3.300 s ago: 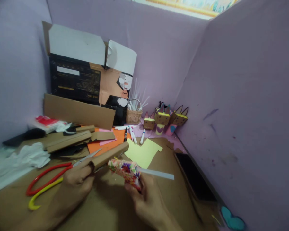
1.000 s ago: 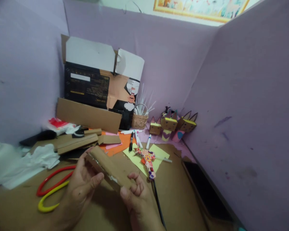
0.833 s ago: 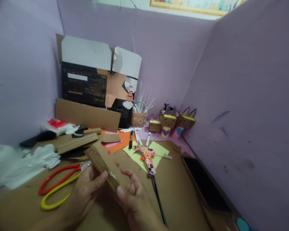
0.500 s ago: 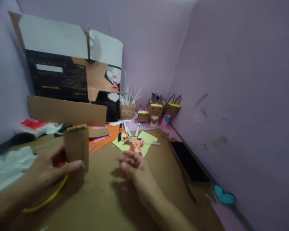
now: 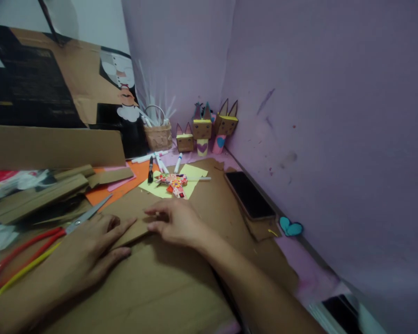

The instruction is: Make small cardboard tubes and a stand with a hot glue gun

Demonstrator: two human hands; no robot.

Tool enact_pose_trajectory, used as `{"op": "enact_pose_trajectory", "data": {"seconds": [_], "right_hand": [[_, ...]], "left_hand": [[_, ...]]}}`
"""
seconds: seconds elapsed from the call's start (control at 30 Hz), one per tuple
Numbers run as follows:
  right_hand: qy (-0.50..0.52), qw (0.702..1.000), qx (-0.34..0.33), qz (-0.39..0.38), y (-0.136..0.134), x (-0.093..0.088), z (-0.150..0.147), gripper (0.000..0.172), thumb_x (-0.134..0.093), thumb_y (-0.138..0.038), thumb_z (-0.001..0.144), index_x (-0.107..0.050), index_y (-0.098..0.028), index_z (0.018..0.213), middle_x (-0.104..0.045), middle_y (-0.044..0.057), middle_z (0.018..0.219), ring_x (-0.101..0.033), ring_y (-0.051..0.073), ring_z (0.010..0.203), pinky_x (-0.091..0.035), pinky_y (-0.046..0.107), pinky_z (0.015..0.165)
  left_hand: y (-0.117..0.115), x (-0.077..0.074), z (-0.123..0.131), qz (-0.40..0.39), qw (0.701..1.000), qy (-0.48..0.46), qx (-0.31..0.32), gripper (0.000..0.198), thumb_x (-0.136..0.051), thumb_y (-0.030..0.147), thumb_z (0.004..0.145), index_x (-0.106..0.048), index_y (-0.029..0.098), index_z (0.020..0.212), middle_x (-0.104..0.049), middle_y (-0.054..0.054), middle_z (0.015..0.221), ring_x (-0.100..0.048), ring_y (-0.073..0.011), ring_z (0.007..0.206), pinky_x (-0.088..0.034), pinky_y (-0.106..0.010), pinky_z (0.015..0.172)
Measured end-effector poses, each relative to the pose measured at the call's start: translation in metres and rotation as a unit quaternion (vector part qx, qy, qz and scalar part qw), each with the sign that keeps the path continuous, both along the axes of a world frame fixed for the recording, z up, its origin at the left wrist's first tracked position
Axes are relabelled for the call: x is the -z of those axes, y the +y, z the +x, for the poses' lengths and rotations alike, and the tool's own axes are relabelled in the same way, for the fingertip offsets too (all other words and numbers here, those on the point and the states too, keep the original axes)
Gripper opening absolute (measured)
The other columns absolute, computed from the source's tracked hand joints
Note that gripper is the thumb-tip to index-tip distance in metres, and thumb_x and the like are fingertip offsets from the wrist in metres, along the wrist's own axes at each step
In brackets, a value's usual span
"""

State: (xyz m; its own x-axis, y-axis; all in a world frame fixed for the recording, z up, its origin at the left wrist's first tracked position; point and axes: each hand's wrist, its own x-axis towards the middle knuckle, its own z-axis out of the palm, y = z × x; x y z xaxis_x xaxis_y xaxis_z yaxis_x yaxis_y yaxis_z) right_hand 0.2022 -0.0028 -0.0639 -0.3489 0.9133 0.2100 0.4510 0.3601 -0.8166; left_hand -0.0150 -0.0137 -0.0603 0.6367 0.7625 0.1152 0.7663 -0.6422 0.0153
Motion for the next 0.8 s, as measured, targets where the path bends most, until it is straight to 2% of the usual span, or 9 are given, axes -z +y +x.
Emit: {"op": "enact_pose_trajectory", "data": {"seconds": [0.1, 0.33, 0.5, 0.63, 0.73, 0.8], "right_hand": [[-0.041, 0.998, -0.04, 0.034, 0.001, 0.003, -0.001, 0.019, -0.066, -0.01, 0.071, -0.07, -0.015, 0.089, -0.068, 0.007, 0.094, -0.061, 0.015, 0.083, -0.045, 0.026, 0.077], [-0.064, 0.994, -0.048, 0.069, 0.0, 0.003, -0.004, 0.021, -0.062, -0.007, 0.073, -0.069, -0.014, 0.091, -0.067, 0.008, 0.095, -0.06, 0.015, 0.085, -0.045, 0.026, 0.081], [-0.101, 0.994, -0.034, 0.019, -0.005, -0.001, -0.005, 0.016, -0.066, -0.01, 0.067, -0.069, -0.013, 0.083, -0.065, 0.005, 0.077, -0.057, 0.013, 0.066, -0.044, 0.023, 0.061], [-0.079, 0.997, -0.024, 0.011, -0.008, 0.0, -0.007, 0.015, -0.067, -0.014, 0.067, -0.07, -0.014, 0.081, -0.065, 0.004, 0.074, -0.056, 0.013, 0.064, -0.042, 0.023, 0.058], [-0.036, 0.995, -0.047, -0.076, -0.007, -0.002, -0.006, 0.011, -0.067, -0.022, 0.068, -0.072, -0.016, 0.077, -0.066, 0.002, 0.068, -0.055, 0.013, 0.059, -0.04, 0.023, 0.054], [0.019, 0.993, -0.026, -0.112, -0.004, -0.007, -0.003, 0.01, -0.067, -0.024, 0.067, -0.072, -0.017, 0.071, -0.065, 0.001, 0.061, -0.053, 0.012, 0.054, -0.038, 0.023, 0.051]], "left_hand": [[-0.002, 0.004, 0.0, 0.011, 1.0, 0.011, 0.008, 0.047, -0.04, 0.043, 0.085, -0.051, 0.018, 0.124, -0.054, -0.012, 0.092, -0.049, -0.0272, 0.085, -0.041, -0.04, 0.071], [-0.004, 0.002, 0.003, -0.005, 1.0, 0.013, 0.001, 0.046, -0.038, 0.04, 0.086, -0.052, 0.015, 0.122, -0.054, -0.013, 0.094, -0.048, -0.027, 0.086, -0.041, -0.042, 0.074], [-0.009, -0.002, 0.006, -0.048, 0.999, -0.009, 0.02, 0.041, -0.041, 0.033, 0.085, -0.052, 0.018, 0.121, -0.054, -0.012, 0.095, -0.049, -0.0262, 0.085, -0.041, -0.039, 0.071], [-0.013, -0.011, 0.004, -0.087, 0.995, -0.041, 0.013, 0.038, -0.044, 0.028, 0.082, -0.054, 0.023, 0.119, -0.057, -0.009, 0.094, -0.052, -0.0245, 0.084, -0.041, -0.036, 0.071], [-0.015, -0.021, -0.006, -0.147, 0.985, -0.089, 0.026, 0.034, -0.048, 0.028, 0.08, -0.059, 0.029, 0.113, -0.061, -0.005, 0.093, -0.056, -0.0201, 0.079, -0.042, -0.028, 0.068], [-0.016, -0.028, -0.013, -0.167, 0.975, -0.142, 0.023, 0.031, -0.055, 0.029, 0.076, -0.064, 0.031, 0.106, -0.065, -0.003, 0.088, -0.059, -0.0188, 0.074, -0.042, -0.024, 0.062]]}}
